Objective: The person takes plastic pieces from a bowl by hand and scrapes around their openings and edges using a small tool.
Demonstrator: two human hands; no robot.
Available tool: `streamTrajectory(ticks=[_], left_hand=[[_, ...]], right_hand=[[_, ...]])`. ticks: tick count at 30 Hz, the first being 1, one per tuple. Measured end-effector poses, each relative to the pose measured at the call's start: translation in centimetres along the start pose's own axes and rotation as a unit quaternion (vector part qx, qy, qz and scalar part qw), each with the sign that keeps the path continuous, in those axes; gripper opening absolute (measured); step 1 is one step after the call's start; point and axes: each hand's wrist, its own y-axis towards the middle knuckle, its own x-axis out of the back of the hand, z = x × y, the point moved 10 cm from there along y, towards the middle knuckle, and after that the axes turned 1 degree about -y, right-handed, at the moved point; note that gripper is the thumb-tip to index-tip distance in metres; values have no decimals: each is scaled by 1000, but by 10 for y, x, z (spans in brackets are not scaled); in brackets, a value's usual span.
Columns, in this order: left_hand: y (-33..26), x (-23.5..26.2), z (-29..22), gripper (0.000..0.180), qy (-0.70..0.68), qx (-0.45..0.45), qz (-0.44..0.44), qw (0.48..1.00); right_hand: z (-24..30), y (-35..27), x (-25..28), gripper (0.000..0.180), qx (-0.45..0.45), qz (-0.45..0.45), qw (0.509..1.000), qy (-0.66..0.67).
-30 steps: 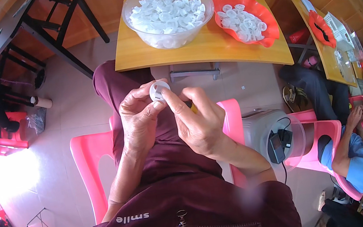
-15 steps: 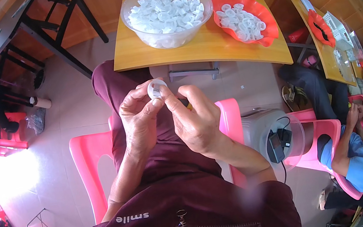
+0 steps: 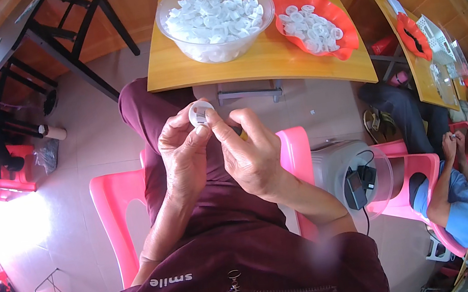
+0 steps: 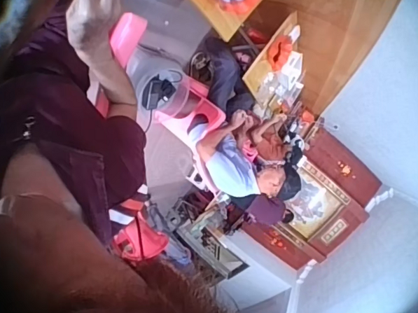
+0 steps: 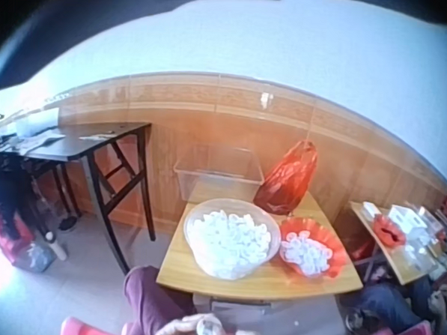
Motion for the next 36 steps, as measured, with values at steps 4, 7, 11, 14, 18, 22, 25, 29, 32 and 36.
streamTrajectory(ticks=[4, 7, 11, 14, 18, 22, 25, 29, 32, 36], left_hand=[[0, 2, -1, 28, 2, -6, -5, 1000], [1, 4, -1, 26, 7, -8, -16, 1000], [3, 8, -2, 24, 49, -32, -12, 998], [6, 7, 0, 23, 42, -26, 8, 999], [8, 7, 7, 25, -26, 46, 15, 999], [8, 5, 8, 27, -36, 62, 32, 997], [8, 2, 7, 28, -24, 58, 40, 997], [7, 2, 7, 27, -17, 57, 37, 998], [7, 1, 7, 25, -22, 54, 38, 998], [7, 1, 8, 24, -29, 53, 38, 997]], right_hand=[[2, 1, -1, 51, 2, 3, 1000, -10], [0, 1, -5, 51, 0, 11, 1000, -16], [-12, 2, -9, 47, -30, 9, 999, -11], [-17, 2, -6, 46, -39, 2, 999, 9], [-15, 8, 11, 41, -39, -24, 998, 49], [-5, 8, 12, 40, -30, -11, 997, 69], [-8, 6, 7, 39, -29, -1, 998, 48], [-8, 6, 7, 40, -27, 3, 999, 37], [-8, 6, 5, 42, -27, 12, 999, 23], [-8, 5, 4, 43, -31, 18, 999, 20]])
